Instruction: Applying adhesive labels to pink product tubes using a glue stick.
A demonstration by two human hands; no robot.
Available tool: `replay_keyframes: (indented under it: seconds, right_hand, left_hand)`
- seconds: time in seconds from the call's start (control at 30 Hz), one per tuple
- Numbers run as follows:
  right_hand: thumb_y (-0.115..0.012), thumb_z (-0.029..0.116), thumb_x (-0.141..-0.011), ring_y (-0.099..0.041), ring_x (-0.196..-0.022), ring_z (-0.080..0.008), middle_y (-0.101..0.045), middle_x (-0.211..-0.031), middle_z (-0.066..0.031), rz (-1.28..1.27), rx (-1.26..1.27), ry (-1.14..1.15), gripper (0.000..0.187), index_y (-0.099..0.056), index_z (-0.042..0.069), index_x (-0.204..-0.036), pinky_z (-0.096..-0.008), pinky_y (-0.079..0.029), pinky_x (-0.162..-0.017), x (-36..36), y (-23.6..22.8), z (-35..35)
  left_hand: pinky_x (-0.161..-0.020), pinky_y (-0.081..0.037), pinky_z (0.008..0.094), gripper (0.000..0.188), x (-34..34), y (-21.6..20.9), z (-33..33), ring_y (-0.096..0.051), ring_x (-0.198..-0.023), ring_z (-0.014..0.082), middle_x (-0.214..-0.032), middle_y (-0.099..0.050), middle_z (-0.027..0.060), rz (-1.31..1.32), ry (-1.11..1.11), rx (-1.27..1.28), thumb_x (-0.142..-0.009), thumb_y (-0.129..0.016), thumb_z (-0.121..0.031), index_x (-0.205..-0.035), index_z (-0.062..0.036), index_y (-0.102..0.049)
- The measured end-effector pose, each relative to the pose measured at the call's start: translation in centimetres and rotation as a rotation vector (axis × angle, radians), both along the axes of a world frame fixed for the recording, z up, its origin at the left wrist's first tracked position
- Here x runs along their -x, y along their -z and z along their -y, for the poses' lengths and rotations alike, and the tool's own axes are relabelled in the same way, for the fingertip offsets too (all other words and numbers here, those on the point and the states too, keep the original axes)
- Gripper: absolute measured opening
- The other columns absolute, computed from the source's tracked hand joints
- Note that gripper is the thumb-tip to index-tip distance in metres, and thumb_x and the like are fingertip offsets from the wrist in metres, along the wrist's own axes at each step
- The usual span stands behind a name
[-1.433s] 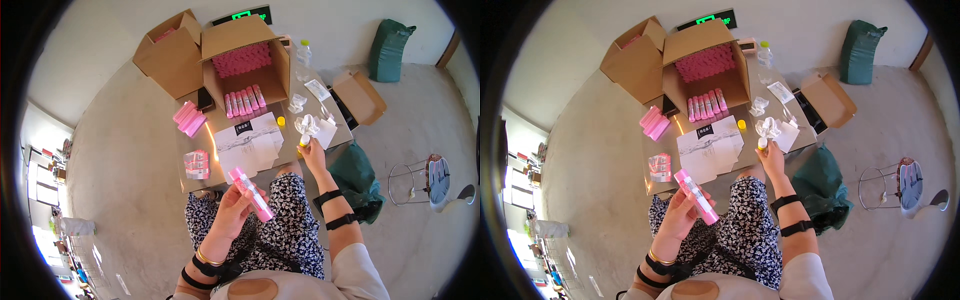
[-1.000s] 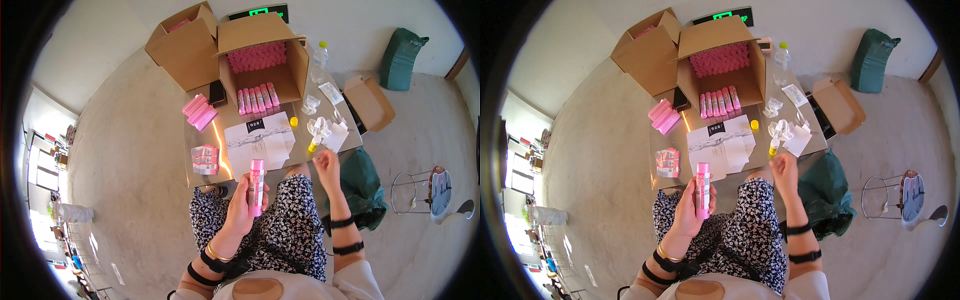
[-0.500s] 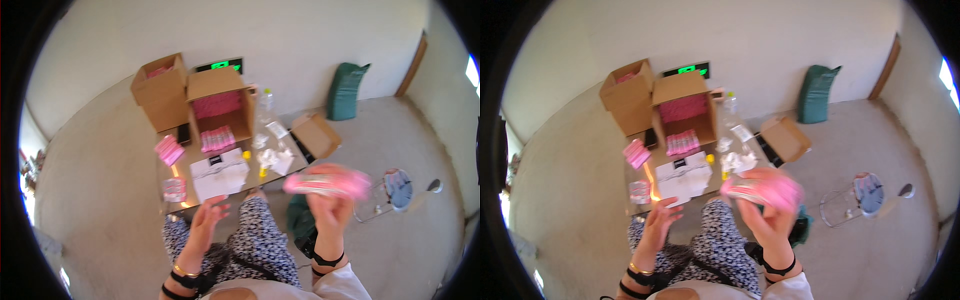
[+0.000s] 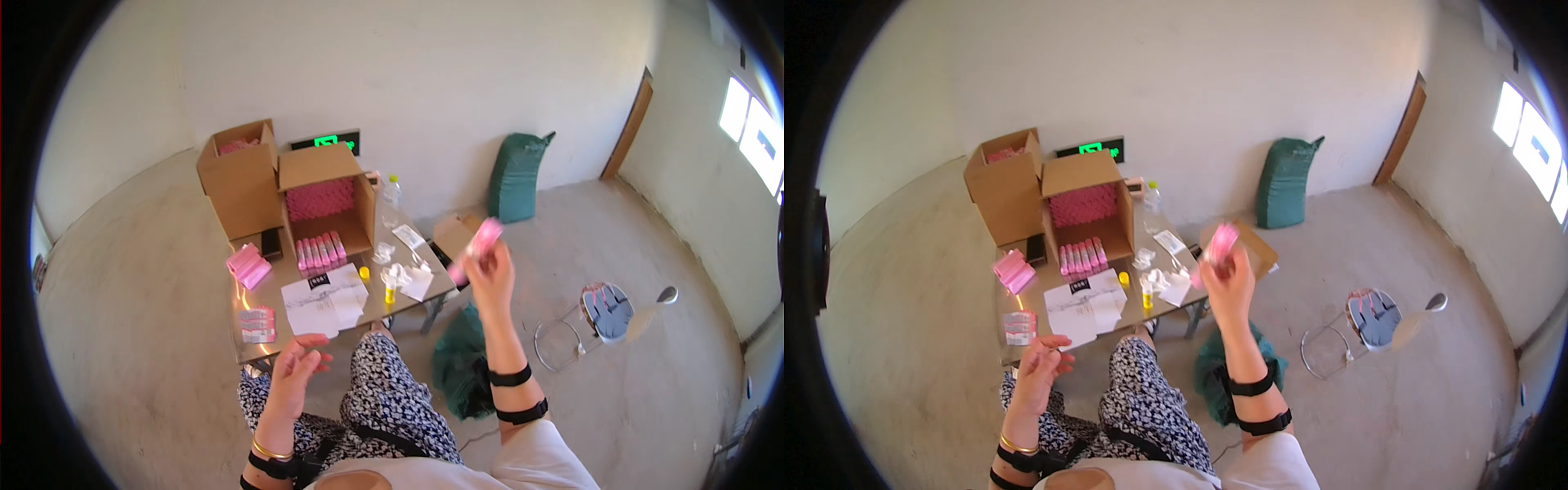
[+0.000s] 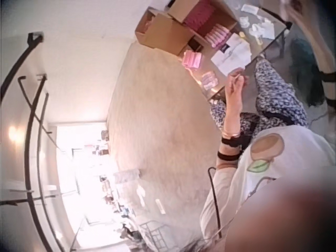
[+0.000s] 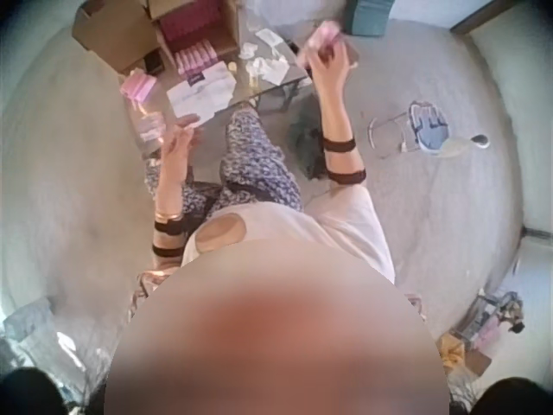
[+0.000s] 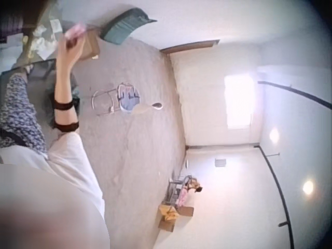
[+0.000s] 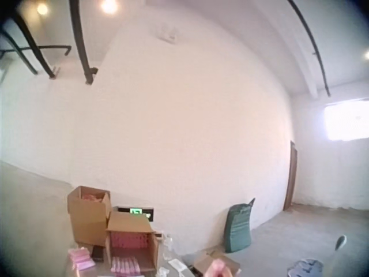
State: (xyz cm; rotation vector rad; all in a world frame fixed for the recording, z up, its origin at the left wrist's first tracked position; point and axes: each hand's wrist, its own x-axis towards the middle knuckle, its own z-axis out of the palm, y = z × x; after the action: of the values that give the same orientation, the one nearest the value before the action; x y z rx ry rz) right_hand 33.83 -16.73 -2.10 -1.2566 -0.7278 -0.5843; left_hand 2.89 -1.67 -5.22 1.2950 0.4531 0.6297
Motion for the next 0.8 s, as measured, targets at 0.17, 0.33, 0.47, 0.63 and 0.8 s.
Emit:
replay_keyframes:
  seconds: [0.17, 0.33, 0.47, 0.63, 0.8]
  right_hand:
    - [-0.058, 0.008, -0.088, -0.049, -0.069, -0.01, -0.055, -0.079, -0.0041, 0.252, -0.394, 0.147, 0.009, -0.052, 0.005, -0.093, -0.0239, -0.043, -0.061, 5.1, -7.3, 2.8]
    - [-0.065, 0.008, -0.08, -0.053, -0.07, -0.0069, -0.057, -0.083, -0.0031, -0.315, 0.548, -0.229, 0.02, -0.053, 0.002, -0.095, -0.0226, -0.043, -0.06, -2.3, 8.0, -5.8]
    - [-0.064, 0.004, -0.084, -0.055, -0.085, -0.0057, -0.06, -0.09, -0.0003, -0.348, 0.061, -0.615, 0.027, -0.055, 0.003, -0.109, -0.0206, -0.043, -0.071, 1.7, 1.3, -7.6]
    - [-0.061, 0.02, -0.088, -0.057, -0.089, -0.0069, -0.063, -0.098, 0.0017, -0.622, 0.294, -0.754, 0.027, -0.058, 0.007, -0.112, -0.0238, -0.04, -0.072, -0.2, 5.4, -12.7]
    - [-0.057, 0.024, -0.09, -0.057, -0.092, -0.0083, -0.061, -0.093, 0.0012, -0.809, 0.481, -0.741, 0.028, -0.059, 0.007, -0.112, -0.0254, -0.04, -0.077, -1.8, 12.0, -20.8]
  left_hand:
    - [-0.078, -0.046, 0.0286, 0.026, 0.9, 0.3, -2.0, -0.057, -0.089, 0.014, -0.11, -0.058, 0.0062, -0.014, -0.043, 0.0, -0.091, -0.055, -0.017, -0.113, -0.0026, -0.054]
    - [-0.077, -0.047, 0.0289, 0.018, 1.3, 1.6, -3.0, -0.058, -0.088, 0.0155, -0.11, -0.058, 0.0085, 0.016, -0.047, 0.07, -0.093, -0.052, -0.014, -0.105, -0.0014, -0.056]
    - [-0.077, -0.047, 0.0279, 0.021, 1.8, 2.3, -4.3, -0.059, -0.087, 0.015, -0.111, -0.059, 0.0094, -0.033, -0.099, 0.12, -0.094, -0.051, -0.015, -0.109, -0.0016, -0.057]
    - [-0.077, -0.047, 0.0276, 0.024, 2.1, 3.6, -6.6, -0.058, -0.087, 0.0136, -0.107, -0.06, 0.0083, -0.058, -0.229, 0.123, -0.094, -0.051, -0.017, -0.112, -0.0012, -0.056]
    - [-0.076, -0.047, 0.0264, 0.023, 2.1, 6.6, -10.5, -0.059, -0.084, 0.0126, -0.103, -0.062, 0.0082, -0.095, -0.259, 0.224, -0.095, -0.051, -0.017, -0.111, -0.0022, -0.057]
